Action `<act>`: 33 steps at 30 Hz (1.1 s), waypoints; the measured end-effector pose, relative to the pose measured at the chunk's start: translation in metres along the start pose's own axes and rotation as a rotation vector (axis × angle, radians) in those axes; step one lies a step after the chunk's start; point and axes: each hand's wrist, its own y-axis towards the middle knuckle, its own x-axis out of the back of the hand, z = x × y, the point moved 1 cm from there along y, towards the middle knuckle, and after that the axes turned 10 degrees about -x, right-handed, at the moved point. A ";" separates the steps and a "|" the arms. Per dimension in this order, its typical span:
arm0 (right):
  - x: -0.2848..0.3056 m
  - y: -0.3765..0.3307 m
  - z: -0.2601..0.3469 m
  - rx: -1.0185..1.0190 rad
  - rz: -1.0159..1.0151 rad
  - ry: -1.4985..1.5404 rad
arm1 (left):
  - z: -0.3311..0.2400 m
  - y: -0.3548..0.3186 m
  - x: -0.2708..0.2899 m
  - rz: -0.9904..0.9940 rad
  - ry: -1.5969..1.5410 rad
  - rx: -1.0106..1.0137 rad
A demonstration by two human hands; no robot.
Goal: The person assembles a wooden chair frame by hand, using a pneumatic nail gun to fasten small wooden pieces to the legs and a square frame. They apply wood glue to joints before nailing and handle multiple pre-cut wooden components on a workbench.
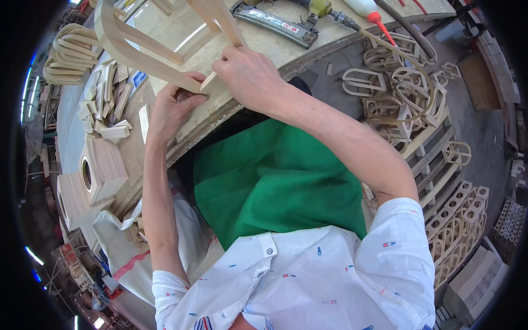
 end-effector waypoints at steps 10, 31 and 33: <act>-0.007 -0.005 -0.004 0.042 -0.097 0.045 | 0.015 0.012 0.006 0.099 -0.166 0.000; 0.020 -0.006 0.003 0.016 -0.149 0.201 | 0.012 0.021 0.009 0.170 -0.102 -0.097; 0.051 0.005 0.005 -0.079 -0.204 0.240 | 0.015 0.019 0.010 0.159 -0.067 -0.101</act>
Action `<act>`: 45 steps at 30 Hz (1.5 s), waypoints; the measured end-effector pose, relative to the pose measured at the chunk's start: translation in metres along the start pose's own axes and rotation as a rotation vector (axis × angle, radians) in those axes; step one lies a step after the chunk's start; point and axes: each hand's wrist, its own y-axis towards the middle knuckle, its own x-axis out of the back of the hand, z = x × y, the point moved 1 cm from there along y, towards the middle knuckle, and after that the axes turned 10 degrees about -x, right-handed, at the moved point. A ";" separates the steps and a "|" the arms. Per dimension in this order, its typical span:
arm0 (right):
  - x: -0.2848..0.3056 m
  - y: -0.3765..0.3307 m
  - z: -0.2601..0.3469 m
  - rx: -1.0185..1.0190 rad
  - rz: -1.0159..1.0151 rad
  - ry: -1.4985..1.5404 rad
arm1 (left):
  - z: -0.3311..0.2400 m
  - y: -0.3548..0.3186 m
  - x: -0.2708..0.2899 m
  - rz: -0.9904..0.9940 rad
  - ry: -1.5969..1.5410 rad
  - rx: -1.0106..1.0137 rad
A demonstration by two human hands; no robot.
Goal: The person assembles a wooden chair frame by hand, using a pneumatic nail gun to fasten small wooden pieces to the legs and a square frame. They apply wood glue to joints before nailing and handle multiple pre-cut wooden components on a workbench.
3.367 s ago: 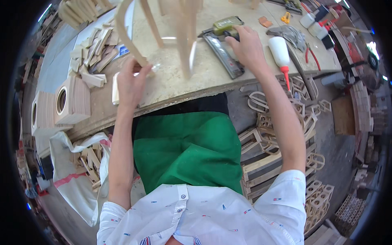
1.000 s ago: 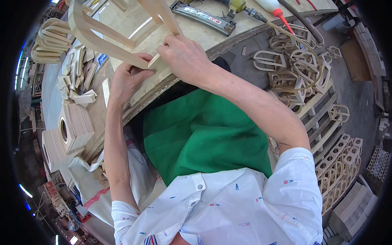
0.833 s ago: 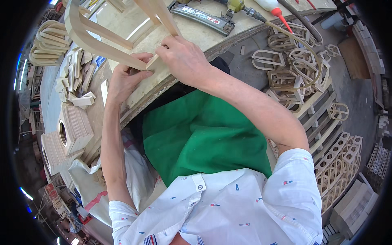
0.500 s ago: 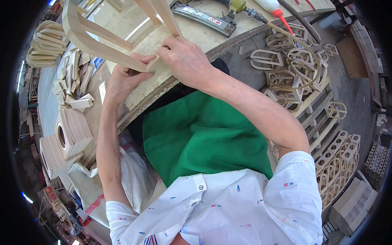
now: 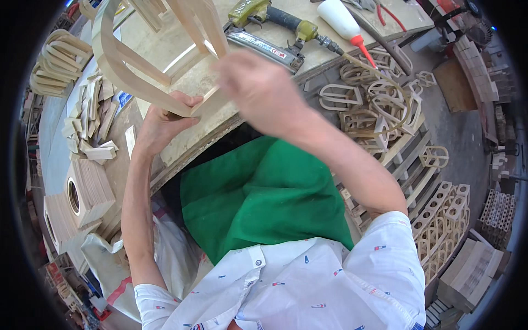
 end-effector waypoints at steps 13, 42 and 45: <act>0.021 0.145 -0.157 -0.561 0.481 -0.495 | -0.002 0.003 0.000 0.033 -0.078 0.060; -0.021 -0.121 0.054 -1.001 -0.009 1.202 | 0.006 0.002 0.002 0.019 0.036 0.011; -0.022 -0.121 0.055 -0.990 -0.017 1.211 | -0.002 0.002 0.000 0.027 0.061 0.054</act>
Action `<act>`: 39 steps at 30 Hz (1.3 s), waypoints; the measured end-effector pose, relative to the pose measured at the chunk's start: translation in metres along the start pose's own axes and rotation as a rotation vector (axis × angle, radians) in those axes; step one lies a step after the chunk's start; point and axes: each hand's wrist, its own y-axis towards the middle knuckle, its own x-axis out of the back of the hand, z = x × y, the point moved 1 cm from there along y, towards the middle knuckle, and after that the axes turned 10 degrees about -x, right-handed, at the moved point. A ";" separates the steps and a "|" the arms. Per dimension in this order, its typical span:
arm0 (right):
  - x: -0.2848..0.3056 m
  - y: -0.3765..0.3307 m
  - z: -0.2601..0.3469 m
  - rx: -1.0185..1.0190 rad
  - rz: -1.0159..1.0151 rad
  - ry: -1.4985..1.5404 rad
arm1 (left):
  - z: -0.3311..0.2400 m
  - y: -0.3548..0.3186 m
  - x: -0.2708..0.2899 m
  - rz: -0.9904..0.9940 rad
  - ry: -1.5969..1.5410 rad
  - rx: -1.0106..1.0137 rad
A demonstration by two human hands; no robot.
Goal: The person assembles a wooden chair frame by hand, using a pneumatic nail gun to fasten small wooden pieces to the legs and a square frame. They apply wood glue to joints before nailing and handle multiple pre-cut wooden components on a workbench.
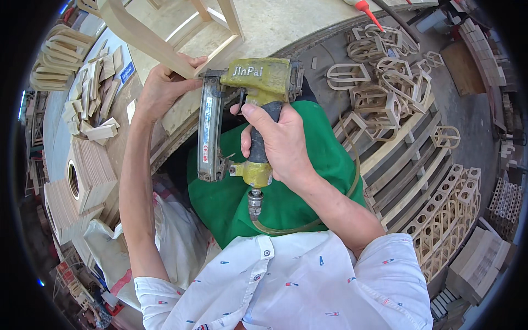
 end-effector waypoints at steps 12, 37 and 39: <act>0.001 0.000 -0.006 0.006 -0.006 -0.029 | 0.004 0.002 0.000 -0.038 0.091 -0.148; 0.005 0.003 -0.009 -0.035 -0.009 0.011 | 0.009 -0.002 0.004 0.023 -0.028 -0.072; 0.006 0.004 -0.007 -0.052 -0.007 0.002 | 0.005 0.000 0.005 0.039 -0.027 -0.011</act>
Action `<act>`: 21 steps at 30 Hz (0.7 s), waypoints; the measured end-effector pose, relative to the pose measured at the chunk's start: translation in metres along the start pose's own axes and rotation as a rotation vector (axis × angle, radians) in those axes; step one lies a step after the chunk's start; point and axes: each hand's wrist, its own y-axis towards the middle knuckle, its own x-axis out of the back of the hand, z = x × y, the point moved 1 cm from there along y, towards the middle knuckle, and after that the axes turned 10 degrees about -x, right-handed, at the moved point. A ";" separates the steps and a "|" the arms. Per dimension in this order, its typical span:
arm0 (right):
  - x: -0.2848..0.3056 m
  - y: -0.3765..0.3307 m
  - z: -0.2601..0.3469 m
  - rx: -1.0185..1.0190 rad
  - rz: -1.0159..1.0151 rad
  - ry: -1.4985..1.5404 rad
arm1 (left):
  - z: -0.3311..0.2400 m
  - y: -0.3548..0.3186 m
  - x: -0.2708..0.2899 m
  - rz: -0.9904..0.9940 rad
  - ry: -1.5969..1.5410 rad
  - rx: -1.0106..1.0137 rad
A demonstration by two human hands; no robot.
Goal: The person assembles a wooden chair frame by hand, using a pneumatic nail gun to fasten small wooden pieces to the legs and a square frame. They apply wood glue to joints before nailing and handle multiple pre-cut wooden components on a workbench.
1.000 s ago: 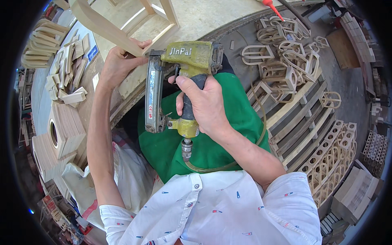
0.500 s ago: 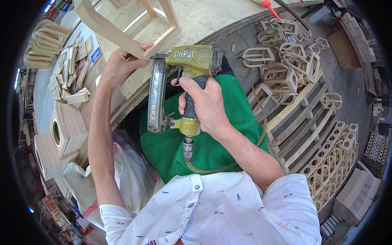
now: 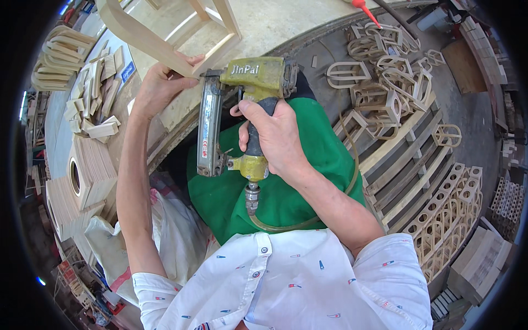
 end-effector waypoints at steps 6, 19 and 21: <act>0.010 0.000 0.016 0.030 -0.002 0.071 | -0.021 -0.001 0.005 0.057 0.049 0.054; 0.050 0.038 0.075 0.078 -0.019 -0.037 | -0.004 0.072 0.009 0.174 -0.110 -0.160; 0.051 0.041 0.074 0.069 -0.004 -0.045 | -0.002 0.077 0.007 0.219 -0.089 -0.131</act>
